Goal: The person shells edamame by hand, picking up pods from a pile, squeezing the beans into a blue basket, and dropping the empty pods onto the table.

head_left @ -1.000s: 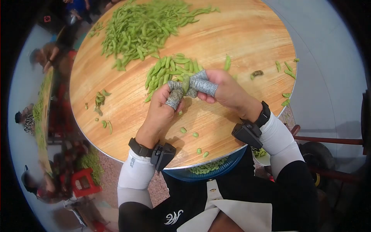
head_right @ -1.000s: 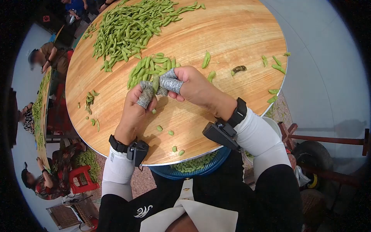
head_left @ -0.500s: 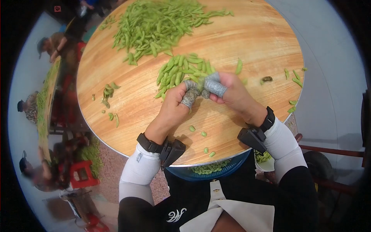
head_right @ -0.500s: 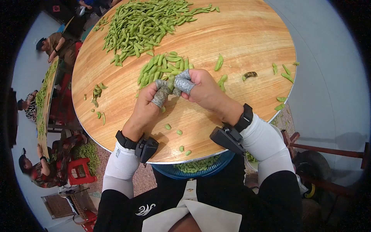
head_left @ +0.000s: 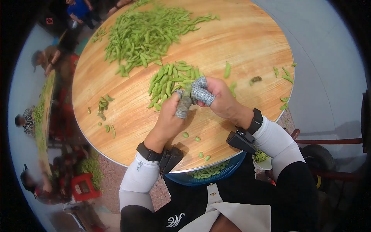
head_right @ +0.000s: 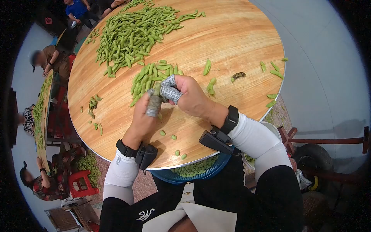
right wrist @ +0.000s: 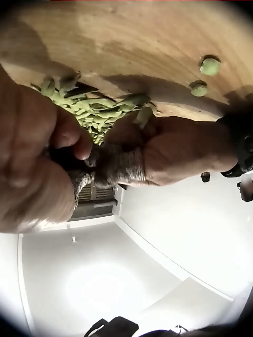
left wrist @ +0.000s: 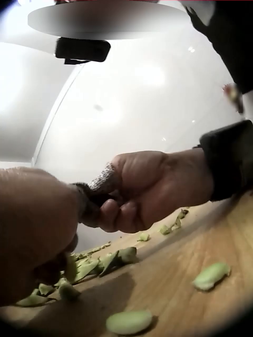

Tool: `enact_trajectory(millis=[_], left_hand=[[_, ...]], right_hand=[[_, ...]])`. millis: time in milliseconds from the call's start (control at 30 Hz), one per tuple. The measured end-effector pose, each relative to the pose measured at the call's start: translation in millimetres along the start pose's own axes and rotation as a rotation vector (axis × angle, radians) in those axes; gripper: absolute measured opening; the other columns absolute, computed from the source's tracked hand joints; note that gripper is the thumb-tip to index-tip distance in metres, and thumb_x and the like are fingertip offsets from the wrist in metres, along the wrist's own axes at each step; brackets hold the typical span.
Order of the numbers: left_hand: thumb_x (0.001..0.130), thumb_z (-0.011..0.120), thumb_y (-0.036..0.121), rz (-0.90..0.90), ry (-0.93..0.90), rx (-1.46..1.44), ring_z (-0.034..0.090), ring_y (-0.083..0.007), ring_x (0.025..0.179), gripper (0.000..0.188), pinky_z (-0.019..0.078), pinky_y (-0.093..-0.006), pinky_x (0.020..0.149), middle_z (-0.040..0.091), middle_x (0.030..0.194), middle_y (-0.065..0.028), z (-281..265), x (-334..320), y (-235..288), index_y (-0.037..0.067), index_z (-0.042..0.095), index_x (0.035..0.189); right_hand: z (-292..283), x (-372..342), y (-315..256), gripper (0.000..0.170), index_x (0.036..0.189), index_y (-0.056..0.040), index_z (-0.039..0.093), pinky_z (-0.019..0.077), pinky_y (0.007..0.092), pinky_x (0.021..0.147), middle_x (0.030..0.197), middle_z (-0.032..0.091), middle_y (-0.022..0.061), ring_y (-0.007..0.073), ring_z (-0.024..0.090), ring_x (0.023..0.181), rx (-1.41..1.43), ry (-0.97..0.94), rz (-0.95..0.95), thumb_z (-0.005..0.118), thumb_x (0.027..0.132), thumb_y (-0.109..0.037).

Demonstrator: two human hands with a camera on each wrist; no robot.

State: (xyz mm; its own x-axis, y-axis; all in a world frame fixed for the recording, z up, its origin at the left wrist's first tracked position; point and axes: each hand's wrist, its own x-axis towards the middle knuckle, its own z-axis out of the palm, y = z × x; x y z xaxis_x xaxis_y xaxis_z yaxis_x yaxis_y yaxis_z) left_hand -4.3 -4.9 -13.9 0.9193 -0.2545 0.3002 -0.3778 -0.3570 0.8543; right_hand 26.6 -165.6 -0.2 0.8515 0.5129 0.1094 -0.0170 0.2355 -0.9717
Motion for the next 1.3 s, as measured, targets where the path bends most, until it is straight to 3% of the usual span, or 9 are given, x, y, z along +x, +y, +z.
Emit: enact_trajectory(millis=[67,200,233,300,567,833,1033,1100,1300], left_hand=[[0.089,0.038,0.023,-0.245,-0.097,-0.690,0.031,-0.0057,0.046,0.021,0.0276,-0.0190,0.044,0.037,0.054,0.0038,2,-2,5,0.005,0.046,0.084],[0.087,0.043,0.020,-0.422,-0.271,-1.253,0.041,-0.0058,0.053,0.018,0.0332,-0.0184,0.048,0.044,0.056,-0.0001,-8,2,6,0.003,0.047,0.085],[0.087,0.043,0.020,-0.424,-0.274,-1.254,0.041,-0.0058,0.053,0.018,0.0332,-0.0184,0.048,0.044,0.056,-0.0001,-3,3,6,0.003,0.047,0.085],[0.083,0.051,0.010,-0.026,0.125,-0.329,0.051,-0.0092,0.064,0.012,0.0422,-0.0205,0.057,0.055,0.069,-0.0048,9,5,11,0.001,0.047,0.089],[0.081,0.053,0.007,0.038,0.084,-0.437,0.052,-0.0078,0.066,0.009,0.0422,-0.0195,0.059,0.056,0.075,-0.0016,3,3,3,0.001,0.050,0.087],[0.088,0.040,0.015,-0.412,-0.145,-1.191,0.035,-0.0052,0.047,0.012,0.0244,-0.0189,0.039,0.043,0.058,0.0003,-10,2,-2,0.006,0.046,0.084],[0.086,0.040,0.013,-0.546,-0.014,-0.701,0.036,-0.0045,0.047,0.013,0.0240,-0.0169,0.037,0.047,0.063,-0.0012,-9,5,12,0.009,0.044,0.097],[0.085,0.039,0.011,-0.597,-0.044,-0.775,0.037,-0.0045,0.047,0.013,0.0242,-0.0162,0.037,0.049,0.065,-0.0019,-15,6,12,0.009,0.045,0.097],[0.077,0.034,0.000,-0.694,-0.023,-0.831,0.035,-0.0041,0.047,0.023,0.0246,-0.0168,0.038,0.049,0.065,-0.0028,-13,8,12,0.007,0.046,0.095]], right_hand=[[1,-2,-3,0.006,0.081,-0.0017,0.052,0.0381,0.0184,0.052,0.067,0.051,-0.0009,0.0049,0.045,0.057,0.021,0.002,-0.006,0.050,0.082,-0.007],[-1,0,-1,0.007,0.080,-0.0018,0.052,0.0381,0.0180,0.052,0.067,0.051,-0.0016,0.0046,0.044,0.057,0.010,-0.014,-0.037,0.049,0.083,-0.007],[-1,0,-1,0.007,0.080,-0.0018,0.052,0.0381,0.0180,0.052,0.067,0.051,-0.0016,0.0046,0.044,0.057,0.010,-0.011,-0.038,0.049,0.083,-0.007],[0,1,-1,0.007,0.079,-0.0018,0.052,0.0381,0.0182,0.052,0.066,0.051,-0.0015,0.0048,0.044,0.057,-0.057,0.019,-0.001,0.049,0.083,-0.007],[0,0,4,0.007,0.080,-0.0014,0.052,0.0376,0.0180,0.051,0.066,0.051,-0.0015,0.0041,0.044,0.058,-0.067,-0.032,-0.045,0.049,0.083,-0.007],[-2,0,-7,0.006,0.082,-0.0016,0.052,0.0377,0.0177,0.051,0.068,0.051,-0.0018,0.0045,0.045,0.058,0.022,-0.101,0.062,0.050,0.082,-0.008],[-1,2,1,0.006,0.080,-0.0005,0.053,0.0384,0.0205,0.050,0.066,0.053,0.0009,0.0072,0.046,0.056,-0.079,0.000,0.125,0.052,0.080,-0.007],[1,1,5,0.007,0.078,0.0020,0.052,0.0394,0.0240,0.051,0.063,0.053,0.0033,0.0101,0.048,0.056,-0.394,0.007,-0.142,0.054,0.076,-0.005],[4,1,3,0.008,0.078,0.0030,0.052,0.0397,0.0251,0.051,0.061,0.052,0.0033,0.0100,0.047,0.056,-0.400,0.029,-0.154,0.055,0.075,-0.004]])
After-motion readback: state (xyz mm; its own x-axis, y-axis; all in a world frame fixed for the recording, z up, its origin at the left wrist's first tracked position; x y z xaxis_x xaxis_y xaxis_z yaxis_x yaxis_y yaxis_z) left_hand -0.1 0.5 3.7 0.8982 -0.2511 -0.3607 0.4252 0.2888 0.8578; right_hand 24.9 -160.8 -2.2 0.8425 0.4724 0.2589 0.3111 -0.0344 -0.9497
